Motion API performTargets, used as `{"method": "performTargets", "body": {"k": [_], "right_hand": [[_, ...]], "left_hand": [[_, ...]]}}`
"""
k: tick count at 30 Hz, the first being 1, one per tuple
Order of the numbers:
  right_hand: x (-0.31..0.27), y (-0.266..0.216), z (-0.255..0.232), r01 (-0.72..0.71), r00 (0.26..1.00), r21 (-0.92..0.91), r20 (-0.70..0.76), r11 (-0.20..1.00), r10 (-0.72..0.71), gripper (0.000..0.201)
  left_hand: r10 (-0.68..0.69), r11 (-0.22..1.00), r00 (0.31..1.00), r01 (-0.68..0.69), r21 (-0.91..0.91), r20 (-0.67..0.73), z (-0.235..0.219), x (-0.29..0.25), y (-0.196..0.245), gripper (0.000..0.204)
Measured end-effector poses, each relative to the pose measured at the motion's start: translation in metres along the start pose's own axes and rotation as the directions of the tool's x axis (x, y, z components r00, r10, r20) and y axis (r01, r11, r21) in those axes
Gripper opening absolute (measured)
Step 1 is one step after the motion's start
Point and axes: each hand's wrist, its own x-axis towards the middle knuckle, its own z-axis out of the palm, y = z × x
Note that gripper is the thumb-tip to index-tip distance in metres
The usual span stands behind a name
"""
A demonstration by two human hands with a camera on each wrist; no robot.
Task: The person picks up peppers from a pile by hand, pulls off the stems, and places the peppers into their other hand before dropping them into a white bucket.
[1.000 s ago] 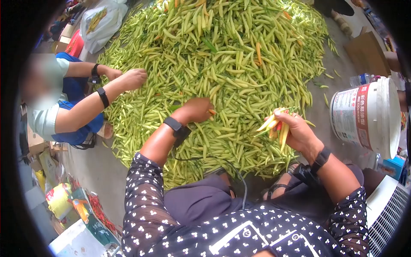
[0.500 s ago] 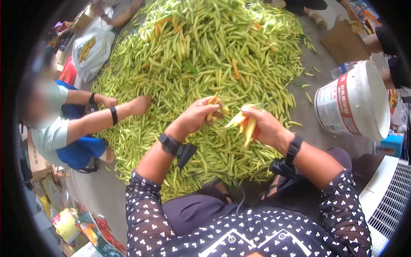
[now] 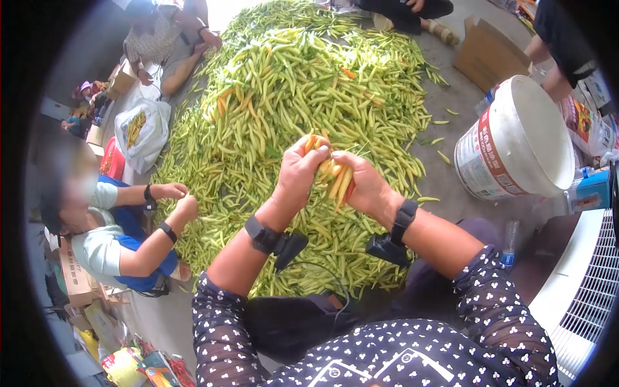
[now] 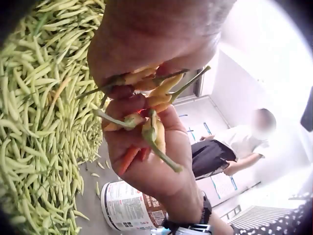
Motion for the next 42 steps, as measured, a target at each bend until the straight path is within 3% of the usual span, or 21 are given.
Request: {"method": "performTargets", "body": {"k": [1, 2, 4, 9, 11, 15, 16, 19, 26, 27, 28, 30, 31, 32, 34, 35, 36, 37, 39, 40, 42], "right_hand": [[-0.001, -0.003, 0.003, 0.004, 0.999, 0.058, 0.046, 0.998, -0.007, 0.018], [0.001, -0.005, 0.0, -0.013, 0.997, 0.113, 0.079, 0.994, 0.004, 0.021], [0.0, -0.01, 0.009, -0.011, 0.995, 0.174, 0.104, 0.985, -0.007, 0.022], [0.006, -0.014, 0.009, 0.032, 0.986, 0.212, 0.155, 0.977, -0.066, 0.021], [0.003, -0.009, 0.01, 0.089, 0.984, 0.119, 0.143, 0.989, -0.106, 0.024], [-0.013, -0.014, 0.006, 0.156, 0.981, -0.084, 0.134, 0.984, -0.144, 0.031], [-0.018, -0.019, 0.009, 0.156, 0.981, -0.087, 0.128, 0.984, -0.144, 0.031], [-0.026, -0.03, 0.01, 0.269, 0.961, -0.134, 0.096, 0.954, -0.258, 0.028], [-0.042, -0.074, 0.003, 0.369, 0.916, -0.318, -0.038, 0.873, -0.4, 0.02], [-0.052, -0.096, -0.002, 0.474, 0.786, -0.752, 0.126, 0.458, -0.606, 0.019], [-0.065, -0.121, -0.011, 0.394, 0.662, -0.911, 0.371, -0.12, -0.651, 0.018], [-0.091, -0.182, -0.014, 0.672, 0.494, -0.74, 0.404, 0.043, -0.77, 0.025], [-0.117, -0.206, -0.005, 0.583, 0.377, -0.809, 0.349, -0.073, -0.858, 0.024], [-0.134, -0.234, -0.005, 0.718, 0.376, -0.632, 0.0, 0.291, -0.927, 0.02], [-0.16, -0.27, -0.008, 0.722, -0.014, -0.691, 0.002, -0.012, -1.0, 0.018], [-0.172, -0.289, -0.031, 0.573, -0.028, -0.818, 0.04, -0.049, -0.999, 0.018], [-0.182, -0.304, -0.06, 0.264, 0.094, -0.964, 0.065, -0.038, -0.993, 0.023], [-0.183, -0.31, -0.088, 0.264, 0.089, -0.963, 0.075, -0.049, -0.993, 0.023], [-0.175, -0.317, -0.127, -0.59, 0.083, -0.799, 0.084, -0.117, -0.993, 0.027], [-0.169, -0.308, -0.114, -0.589, 0.086, -0.799, 0.089, -0.123, -0.992, 0.027], [-0.151, -0.266, -0.062, -0.073, 0.107, -0.996, 0.052, -0.06, -0.993, 0.03]], "left_hand": [[0.003, 1.0, 1.0, -0.003, 0.008, 0.006, 0.006, 0.0, 0.006, 0.01], [0.212, 0.898, 0.976, -0.215, 0.384, 0.052, 0.012, 0.0, 0.011, 0.012], [0.377, 0.51, 0.909, -0.366, 0.778, 0.18, 0.024, -0.001, 0.021, 0.02], [0.522, 0.561, 0.853, -0.338, 0.755, -0.005, 0.032, 0.008, -0.003, 0.029], [0.373, 0.892, 0.906, -0.292, 0.346, -0.198, 0.016, 0.019, -0.027, 0.037], [0.396, 0.789, 0.918, -0.338, 0.514, -0.004, 0.027, 0.01, -0.02, 0.056], [0.252, 0.832, 0.968, -0.21, 0.514, -0.012, 0.04, 0.002, -0.005, 0.07], [0.171, 0.964, 0.985, -0.16, 0.211, -0.036, 0.068, -0.005, 0.008, 0.067], [0.139, 0.935, 0.989, -0.146, 0.323, 0.045, 0.085, 0.008, 0.017, 0.069], [0.123, 0.89, 0.992, -0.11, 0.442, 0.0, 0.085, 0.007, 0.026, 0.07], [0.122, 0.895, 0.992, -0.117, 0.431, 0.017, 0.079, 0.014, 0.024, 0.07], [0.24, 0.929, 0.971, -0.231, 0.291, 0.002, 0.053, 0.036, 0.011, 0.056], [0.295, 0.933, 0.955, -0.285, 0.222, -0.014, 0.039, 0.041, 0.009, 0.05], [0.22, 0.927, 0.975, -0.201, 0.317, -0.023, 0.022, 0.042, 0.012, 0.054], [0.204, 0.858, 0.975, -0.134, 0.495, -0.09, -0.012, 0.046, 0.017, 0.051], [0.269, 0.803, 0.954, -0.143, 0.578, -0.137, -0.022, 0.046, 0.015, 0.044], [0.198, 0.856, 0.958, -0.065, 0.513, -0.21, -0.021, 0.036, 0.026, 0.041], [0.151, 0.869, 0.951, 0.002, 0.496, -0.269, -0.036, 0.037, 0.026, 0.038], [0.191, 0.827, 0.949, -0.018, 0.562, -0.25, -0.094, 0.047, 0.012, 0.037], [0.184, 0.788, 0.955, -0.003, 0.616, -0.231, -0.118, 0.045, 0.008, 0.036], [0.193, 0.646, 0.964, 0.017, 0.763, -0.184, -0.155, 0.035, 0.002, 0.033]]}}
